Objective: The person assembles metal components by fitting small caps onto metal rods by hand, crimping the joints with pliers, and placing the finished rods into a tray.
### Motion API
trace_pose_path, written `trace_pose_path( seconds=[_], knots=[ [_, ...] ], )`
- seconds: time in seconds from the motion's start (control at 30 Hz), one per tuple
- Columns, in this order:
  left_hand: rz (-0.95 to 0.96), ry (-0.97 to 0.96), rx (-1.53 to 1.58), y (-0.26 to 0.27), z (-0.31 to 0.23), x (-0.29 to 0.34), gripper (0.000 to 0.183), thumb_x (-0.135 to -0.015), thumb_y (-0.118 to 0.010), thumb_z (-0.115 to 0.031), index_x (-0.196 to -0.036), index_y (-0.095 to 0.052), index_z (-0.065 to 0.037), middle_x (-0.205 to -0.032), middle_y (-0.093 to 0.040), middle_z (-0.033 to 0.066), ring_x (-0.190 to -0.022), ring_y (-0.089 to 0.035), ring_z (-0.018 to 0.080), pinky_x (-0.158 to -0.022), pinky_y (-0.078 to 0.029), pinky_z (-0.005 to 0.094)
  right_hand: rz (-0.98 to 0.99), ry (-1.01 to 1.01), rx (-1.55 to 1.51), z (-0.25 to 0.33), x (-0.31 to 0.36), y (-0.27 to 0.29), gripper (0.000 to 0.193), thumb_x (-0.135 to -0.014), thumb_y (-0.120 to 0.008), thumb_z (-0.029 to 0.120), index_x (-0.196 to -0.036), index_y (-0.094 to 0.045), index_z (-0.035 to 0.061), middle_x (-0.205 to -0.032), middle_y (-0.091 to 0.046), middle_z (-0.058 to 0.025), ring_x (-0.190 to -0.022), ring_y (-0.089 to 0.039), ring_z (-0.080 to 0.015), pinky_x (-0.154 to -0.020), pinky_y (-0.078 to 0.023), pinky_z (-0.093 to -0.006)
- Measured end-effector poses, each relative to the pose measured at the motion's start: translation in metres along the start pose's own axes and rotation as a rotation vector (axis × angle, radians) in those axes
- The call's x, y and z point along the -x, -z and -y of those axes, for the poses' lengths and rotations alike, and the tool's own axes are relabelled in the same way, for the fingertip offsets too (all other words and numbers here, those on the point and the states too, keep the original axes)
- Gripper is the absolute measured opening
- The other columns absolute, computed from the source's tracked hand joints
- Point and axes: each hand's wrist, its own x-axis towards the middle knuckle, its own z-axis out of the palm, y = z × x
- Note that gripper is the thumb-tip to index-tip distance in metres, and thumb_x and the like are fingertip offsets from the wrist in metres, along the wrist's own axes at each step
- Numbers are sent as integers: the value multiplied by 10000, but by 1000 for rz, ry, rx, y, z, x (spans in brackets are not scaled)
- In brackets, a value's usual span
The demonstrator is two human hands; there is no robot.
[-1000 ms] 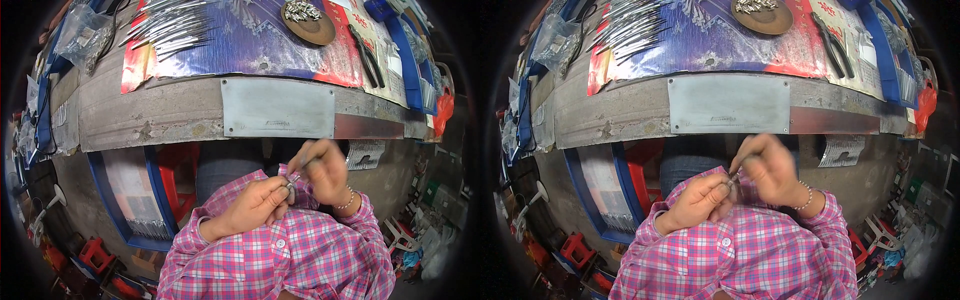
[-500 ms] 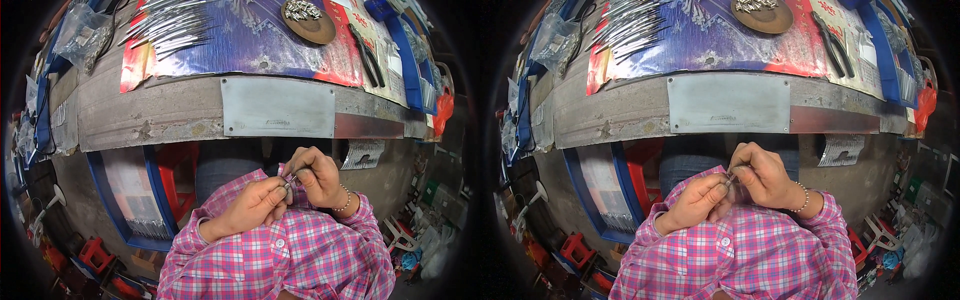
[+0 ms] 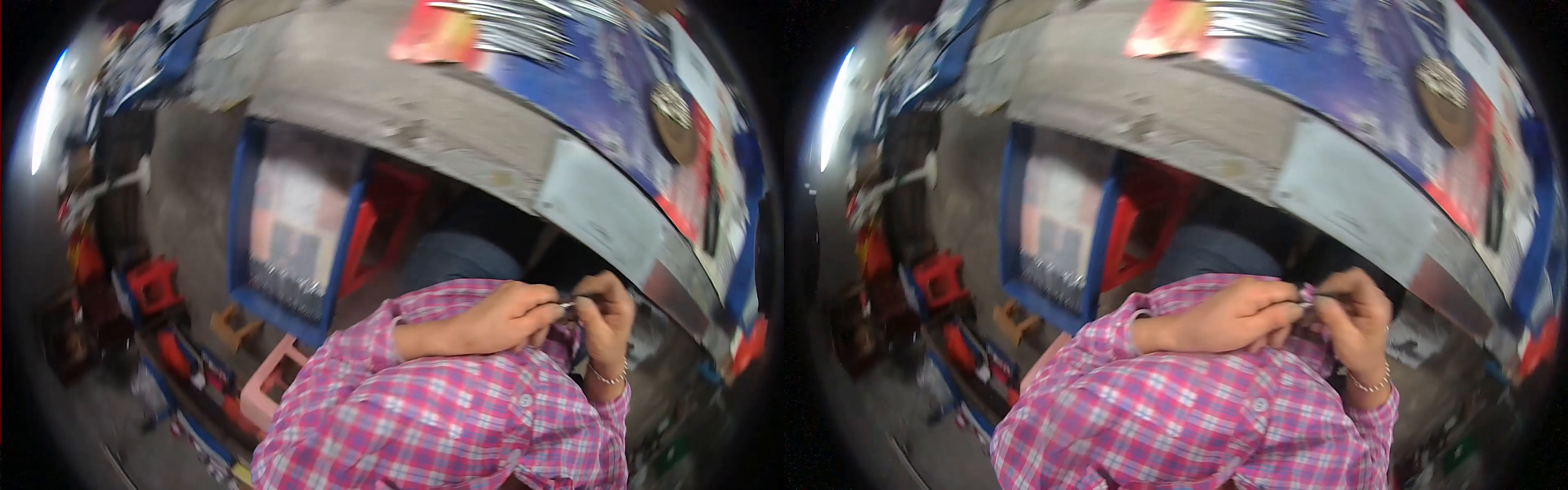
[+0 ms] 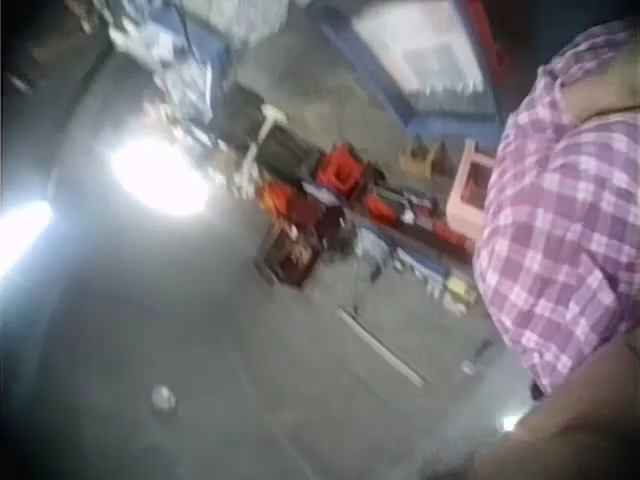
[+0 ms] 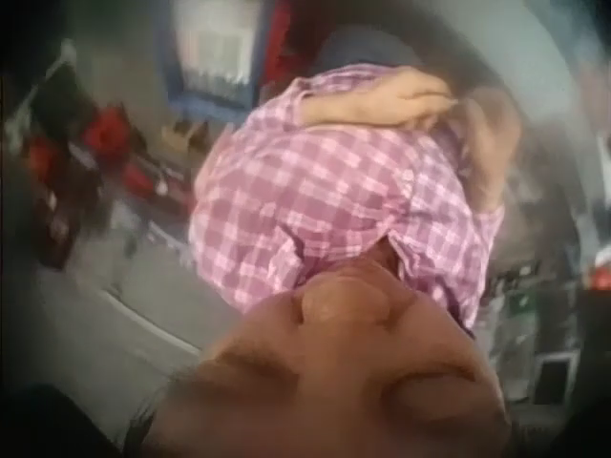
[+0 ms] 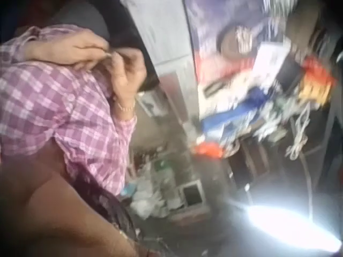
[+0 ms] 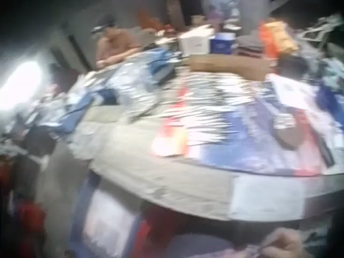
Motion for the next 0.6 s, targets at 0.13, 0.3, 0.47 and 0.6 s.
trace_pose_path(
  seconds=[0.13, 0.3, 0.47, 0.6],
  knots=[
    [-103, -282, 367, 13, 3, 25, 251, -903, -528, -106, -1125, -485, 4, -808, -603, 67, -604, -552, 81, -568, -450, 206, -27, 56, -71, -4, -8, -21, 54, -833, -535, -1, -836, -484, -17, -712, -555, -76, -608, -559, -110, -540, -455, -220],
    [-548, -252, 184, 58, 10, 87, 137, -869, -550, -68, -965, -600, 16, -823, -602, 49, -687, -575, 93, -629, -464, 226, 458, -46, 106, -10, -27, -54, 348, -816, -609, 82, -1102, -465, -55, -929, -590, -114, -831, -621, -169, -751, -487, -258],
    [-1148, -177, -936, 135, 47, 191, 122, -782, -605, -53, -891, -628, -3, -812, -598, 124, -728, -591, 271, -634, -455, 326, 303, -45, 180, -4, -41, -53, 265, -833, -602, 95, -1039, -509, -44, -915, -593, -93, -807, -614, -154, -719, -496, -263],
    [-1260, 180, -1235, 166, 105, 252, 96, -775, -622, -84, -824, -595, -6, -800, -569, 164, -742, -571, 359, -638, -442, 403, 367, -5, 296, 0, -48, -55, 208, -847, -592, 132, -961, -545, -37, -842, -587, -90, -759, -605, -156, -677, -493, -276]
  ],
)
